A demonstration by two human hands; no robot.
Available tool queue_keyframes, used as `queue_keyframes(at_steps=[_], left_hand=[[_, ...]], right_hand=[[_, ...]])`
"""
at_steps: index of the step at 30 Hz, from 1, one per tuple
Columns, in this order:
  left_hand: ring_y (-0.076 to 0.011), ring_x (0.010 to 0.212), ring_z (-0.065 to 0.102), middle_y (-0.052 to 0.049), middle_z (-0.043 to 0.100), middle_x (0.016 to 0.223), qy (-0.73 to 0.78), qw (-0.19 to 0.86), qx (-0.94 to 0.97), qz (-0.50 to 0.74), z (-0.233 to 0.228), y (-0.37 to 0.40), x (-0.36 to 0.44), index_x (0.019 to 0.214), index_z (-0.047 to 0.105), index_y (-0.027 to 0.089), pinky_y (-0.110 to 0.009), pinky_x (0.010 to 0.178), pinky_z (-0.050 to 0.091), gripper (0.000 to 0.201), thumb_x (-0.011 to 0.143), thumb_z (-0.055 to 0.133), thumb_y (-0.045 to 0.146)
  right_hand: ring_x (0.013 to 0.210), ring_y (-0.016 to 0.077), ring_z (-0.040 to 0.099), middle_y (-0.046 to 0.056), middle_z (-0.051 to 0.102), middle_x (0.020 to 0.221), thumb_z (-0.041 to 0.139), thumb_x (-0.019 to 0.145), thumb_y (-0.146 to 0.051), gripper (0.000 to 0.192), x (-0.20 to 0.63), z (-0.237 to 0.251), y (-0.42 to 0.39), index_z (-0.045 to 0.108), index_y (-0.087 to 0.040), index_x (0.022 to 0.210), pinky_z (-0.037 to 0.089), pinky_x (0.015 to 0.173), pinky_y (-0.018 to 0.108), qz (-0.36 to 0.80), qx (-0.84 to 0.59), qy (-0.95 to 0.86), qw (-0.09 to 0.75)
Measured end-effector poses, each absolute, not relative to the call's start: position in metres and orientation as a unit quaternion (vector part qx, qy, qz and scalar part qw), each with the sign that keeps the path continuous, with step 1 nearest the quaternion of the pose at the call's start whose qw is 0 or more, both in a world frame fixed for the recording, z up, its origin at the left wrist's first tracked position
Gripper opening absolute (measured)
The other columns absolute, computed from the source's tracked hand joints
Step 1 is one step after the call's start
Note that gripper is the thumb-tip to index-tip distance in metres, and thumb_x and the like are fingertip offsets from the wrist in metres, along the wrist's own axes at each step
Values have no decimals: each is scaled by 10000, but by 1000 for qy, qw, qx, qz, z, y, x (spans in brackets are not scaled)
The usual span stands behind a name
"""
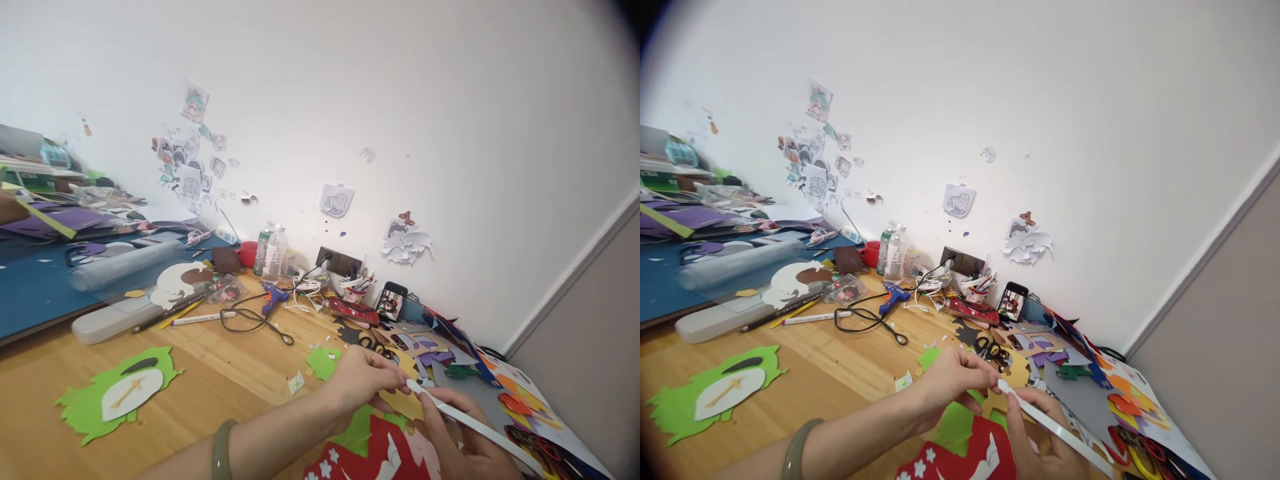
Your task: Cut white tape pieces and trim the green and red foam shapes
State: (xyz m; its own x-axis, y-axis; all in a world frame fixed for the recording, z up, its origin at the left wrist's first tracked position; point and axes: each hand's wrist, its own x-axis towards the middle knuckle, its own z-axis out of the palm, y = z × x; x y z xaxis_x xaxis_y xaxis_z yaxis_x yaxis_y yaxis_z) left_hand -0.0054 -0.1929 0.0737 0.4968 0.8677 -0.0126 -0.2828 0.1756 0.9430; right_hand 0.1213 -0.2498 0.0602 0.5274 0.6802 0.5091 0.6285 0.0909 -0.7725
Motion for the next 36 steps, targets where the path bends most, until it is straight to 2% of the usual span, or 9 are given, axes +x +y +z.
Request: queue_keyframes(at_steps=[3, 13, 22, 30, 36], left_hand=[[-101, 612, 475, -55, 606, 675, 294, 707, 499, 405, 73, -192, -6, 687, 663, 110, -170, 453, 413, 208, 555, 617, 264], [-97, 622, 481, -64, 614, 697, 283, 711, 504, 400, 73, -190, -6, 721, 666, 95, -172, 462, 430, 237, 559, 620, 263], [-95, 623, 477, -59, 609, 682, 286, 714, 504, 392, 74, -191, -5, 708, 664, 85, -164, 446, 433, 228, 550, 614, 242], [-114, 646, 519, -50, 607, 671, 282, 700, 530, 386, 72, -189, -6, 699, 668, 87, -168, 460, 439, 245, 530, 652, 264], [-102, 600, 518, -47, 611, 650, 294, 686, 545, 382, 71, -188, -5, 667, 663, 86, -174, 465, 437, 216, 546, 628, 261]], right_hand=[[613, 207, 574, 19, 639, 663, 587, 642, -401, 177, 120, 59, -248, 574, -231, 687, 412, 526, 280, 33, -682, -476, 555], [716, 237, 573, 16, 640, 664, 593, 577, -438, 215, 132, 56, -242, 597, -233, 640, 405, 682, 331, 20, -683, -488, 543], [634, 205, 574, 13, 632, 619, 591, 616, -404, 179, 129, 58, -244, 590, -225, 626, 438, 601, 281, -25, -655, -525, 543], [587, 205, 573, 16, 631, 612, 584, 637, -406, 177, 125, 61, -247, 579, -230, 653, 421, 555, 292, -13, -672, -514, 534], [627, 216, 581, 9, 633, 631, 585, 614, -427, 196, 127, 62, -248, 580, -237, 661, 431, 587, 296, -1, -692, -504, 518]])
